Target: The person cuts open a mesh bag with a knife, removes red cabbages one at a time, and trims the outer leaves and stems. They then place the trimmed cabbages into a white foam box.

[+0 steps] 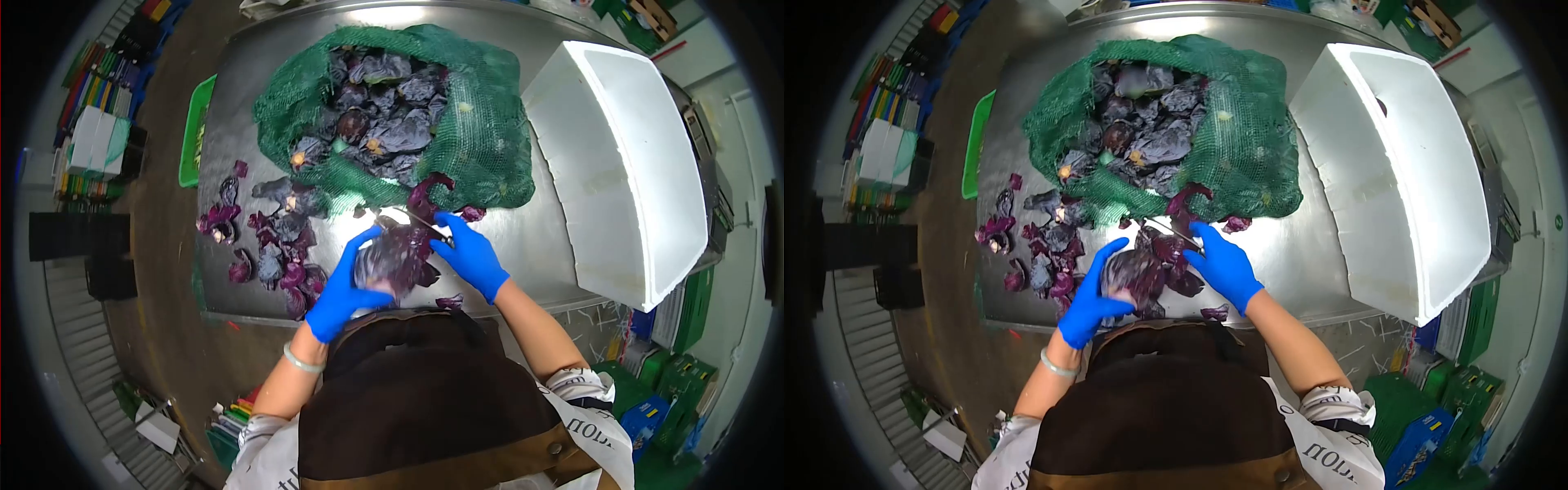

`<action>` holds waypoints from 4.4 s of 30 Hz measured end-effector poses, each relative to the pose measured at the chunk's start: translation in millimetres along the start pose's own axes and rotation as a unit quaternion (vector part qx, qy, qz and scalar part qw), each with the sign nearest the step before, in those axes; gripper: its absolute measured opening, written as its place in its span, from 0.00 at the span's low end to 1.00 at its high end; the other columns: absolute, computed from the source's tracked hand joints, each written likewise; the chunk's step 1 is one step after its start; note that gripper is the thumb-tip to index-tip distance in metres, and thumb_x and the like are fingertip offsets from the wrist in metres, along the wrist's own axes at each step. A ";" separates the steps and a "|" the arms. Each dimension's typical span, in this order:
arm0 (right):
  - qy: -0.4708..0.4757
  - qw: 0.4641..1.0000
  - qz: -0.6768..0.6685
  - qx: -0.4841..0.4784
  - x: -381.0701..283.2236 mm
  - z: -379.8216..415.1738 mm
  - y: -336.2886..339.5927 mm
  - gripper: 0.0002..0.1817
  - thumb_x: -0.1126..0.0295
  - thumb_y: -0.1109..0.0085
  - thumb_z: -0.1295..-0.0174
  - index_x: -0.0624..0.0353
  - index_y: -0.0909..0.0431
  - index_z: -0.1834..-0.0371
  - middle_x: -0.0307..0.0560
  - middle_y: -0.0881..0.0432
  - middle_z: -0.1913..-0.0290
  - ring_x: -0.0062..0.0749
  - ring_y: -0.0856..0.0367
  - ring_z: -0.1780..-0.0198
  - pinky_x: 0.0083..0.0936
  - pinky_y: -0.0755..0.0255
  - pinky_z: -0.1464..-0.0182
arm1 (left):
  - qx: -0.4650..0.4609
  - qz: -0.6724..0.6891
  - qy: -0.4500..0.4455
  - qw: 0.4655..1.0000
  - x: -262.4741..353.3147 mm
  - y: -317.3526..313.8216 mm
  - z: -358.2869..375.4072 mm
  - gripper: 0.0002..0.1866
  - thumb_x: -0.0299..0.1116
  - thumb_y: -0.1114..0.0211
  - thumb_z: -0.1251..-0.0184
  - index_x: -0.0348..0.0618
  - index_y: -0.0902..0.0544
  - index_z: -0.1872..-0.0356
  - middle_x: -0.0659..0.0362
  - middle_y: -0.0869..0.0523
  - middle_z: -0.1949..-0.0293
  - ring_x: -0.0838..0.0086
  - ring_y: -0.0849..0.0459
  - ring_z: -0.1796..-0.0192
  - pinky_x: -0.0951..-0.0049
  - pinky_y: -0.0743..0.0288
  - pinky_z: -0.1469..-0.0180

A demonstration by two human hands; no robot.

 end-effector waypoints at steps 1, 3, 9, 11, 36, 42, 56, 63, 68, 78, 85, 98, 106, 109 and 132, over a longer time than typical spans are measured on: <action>-0.033 0.999 0.003 -0.033 -19.7 -0.6 10.0 0.21 0.62 0.41 0.38 0.50 0.27 0.41 0.45 0.18 0.55 0.45 0.17 0.59 0.36 0.23 0.58 | 0.008 0.039 0.044 0.998 -16.5 11.2 -3.5 0.41 0.19 0.35 0.49 0.42 0.38 0.30 0.59 0.21 0.48 0.75 0.22 0.47 0.71 0.28 0.44; 0.163 0.986 0.011 0.017 -78.9 2.9 31.7 0.23 0.64 0.41 0.38 0.48 0.30 0.39 0.43 0.18 0.56 0.42 0.16 0.59 0.33 0.22 0.61 | 0.044 0.075 0.042 0.995 -30.9 24.2 -11.6 0.37 0.21 0.34 0.46 0.43 0.36 0.32 0.57 0.21 0.47 0.73 0.21 0.47 0.72 0.27 0.44; 0.271 0.953 0.113 -0.072 -135.7 31.5 12.6 0.27 0.71 0.44 0.40 0.44 0.32 0.35 0.37 0.23 0.48 0.36 0.17 0.66 0.31 0.24 0.74 | 0.061 0.032 0.036 0.997 -38.6 17.6 -18.5 0.34 0.25 0.30 0.43 0.44 0.33 0.35 0.56 0.22 0.47 0.71 0.21 0.46 0.70 0.24 0.44; 0.261 0.952 0.146 -0.064 -132.7 27.9 7.7 0.25 0.70 0.44 0.41 0.45 0.30 0.37 0.37 0.22 0.50 0.35 0.17 0.66 0.31 0.24 0.73 | 0.053 0.020 0.048 0.997 -41.8 14.3 -18.1 0.34 0.26 0.29 0.44 0.44 0.33 0.35 0.56 0.22 0.47 0.71 0.22 0.45 0.70 0.24 0.43; 0.290 0.937 0.179 -0.075 -114.3 34.4 9.6 0.30 0.69 0.42 0.41 0.44 0.33 0.32 0.36 0.22 0.62 0.32 0.21 0.68 0.31 0.27 0.71 | 0.008 -0.002 0.038 0.999 -27.4 9.3 -20.9 0.36 0.25 0.29 0.44 0.45 0.35 0.34 0.55 0.25 0.42 0.70 0.25 0.40 0.68 0.28 0.37; 0.284 0.921 0.236 -0.121 -113.6 42.8 3.3 0.42 0.74 0.41 0.52 0.43 0.38 0.28 0.36 0.23 0.60 0.35 0.23 0.67 0.33 0.27 0.67 | 0.040 -0.012 0.115 0.993 -37.8 9.8 -11.8 0.33 0.26 0.30 0.42 0.42 0.34 0.35 0.56 0.24 0.42 0.72 0.25 0.40 0.70 0.28 0.37; 0.227 0.960 0.161 -0.040 -112.3 32.9 1.9 0.31 0.72 0.44 0.44 0.46 0.32 0.33 0.40 0.24 0.64 0.33 0.20 0.65 0.33 0.25 0.69 | 0.058 -0.064 0.133 0.987 -31.6 0.4 -6.4 0.35 0.35 0.30 0.42 0.42 0.34 0.33 0.57 0.20 0.46 0.74 0.23 0.44 0.72 0.29 0.43; 0.065 0.979 -0.184 -0.061 -54.8 -1.4 2.4 0.17 0.57 0.38 0.38 0.58 0.22 0.53 0.52 0.18 0.63 0.46 0.19 0.62 0.37 0.26 0.61 | -0.008 -0.143 0.047 0.988 -35.0 -7.1 -7.1 0.44 0.33 0.22 0.52 0.39 0.37 0.33 0.52 0.25 0.41 0.69 0.25 0.40 0.67 0.32 0.36; 0.008 0.998 -0.065 -0.025 -16.6 -22.9 -9.3 0.18 0.54 0.39 0.39 0.57 0.21 0.57 0.53 0.18 0.64 0.48 0.20 0.64 0.39 0.27 0.61 | -0.080 -0.161 -0.081 0.980 -1.8 -17.4 -10.7 0.55 0.29 0.22 0.57 0.44 0.47 0.26 0.52 0.32 0.34 0.66 0.31 0.33 0.64 0.38 0.31; 0.062 0.984 -0.153 -0.065 -71.8 3.7 3.7 0.31 0.48 0.31 0.49 0.57 0.21 0.47 0.50 0.17 0.70 0.42 0.17 0.68 0.32 0.25 0.62 | 0.106 -0.254 -0.101 0.956 6.3 17.4 -21.3 0.44 0.34 0.22 0.52 0.41 0.37 0.33 0.52 0.23 0.44 0.66 0.22 0.42 0.68 0.27 0.41; -0.033 0.971 -0.184 -0.146 -50.7 1.2 -10.8 0.23 0.53 0.28 0.52 0.60 0.24 0.64 0.48 0.19 0.73 0.35 0.20 0.72 0.31 0.27 0.63 | 0.061 -0.262 -0.105 0.958 2.3 7.9 -18.9 0.44 0.32 0.22 0.53 0.43 0.36 0.34 0.52 0.24 0.42 0.65 0.23 0.40 0.66 0.28 0.38; 0.037 0.969 -0.179 -0.166 -63.9 0.5 -12.7 0.24 0.52 0.27 0.52 0.59 0.24 0.64 0.44 0.24 0.77 0.29 0.26 0.75 0.28 0.30 0.67 | 0.067 -0.251 -0.094 0.961 -9.4 11.1 -18.8 0.42 0.31 0.22 0.53 0.43 0.36 0.35 0.53 0.25 0.43 0.67 0.24 0.40 0.67 0.28 0.39; 0.013 0.982 -0.174 -0.074 -34.6 -1.7 -22.2 0.18 0.62 0.33 0.50 0.60 0.21 0.58 0.48 0.21 0.75 0.24 0.23 0.74 0.26 0.26 0.66 | 0.088 -0.138 -0.038 0.986 -28.7 13.7 -14.6 0.40 0.30 0.25 0.50 0.44 0.36 0.34 0.54 0.25 0.42 0.67 0.25 0.39 0.67 0.31 0.37; -0.081 0.911 -0.377 -0.144 -28.6 8.9 -27.3 0.21 0.58 0.33 0.50 0.56 0.22 0.55 0.50 0.21 0.73 0.43 0.21 0.70 0.34 0.26 0.64 | 0.098 -0.067 -0.023 0.993 -25.0 10.6 -12.7 0.37 0.27 0.30 0.47 0.43 0.36 0.33 0.54 0.26 0.41 0.68 0.26 0.39 0.68 0.32 0.36; -0.045 0.995 -0.063 -0.062 -1.0 12.2 2.8 0.13 0.69 0.36 0.49 0.54 0.18 0.59 0.47 0.15 0.67 0.37 0.14 0.65 0.30 0.23 0.62 | 0.031 0.125 0.019 0.992 -29.7 -4.0 1.7 0.33 0.36 0.37 0.42 0.43 0.34 0.34 0.55 0.24 0.41 0.67 0.24 0.39 0.67 0.29 0.39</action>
Point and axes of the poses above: each hand's wrist, its own z-axis away from the middle knuckle, its own y-axis out of the back of the hand, x = y × z, the point moved 10 cm from there along -z, towards the middle knuckle
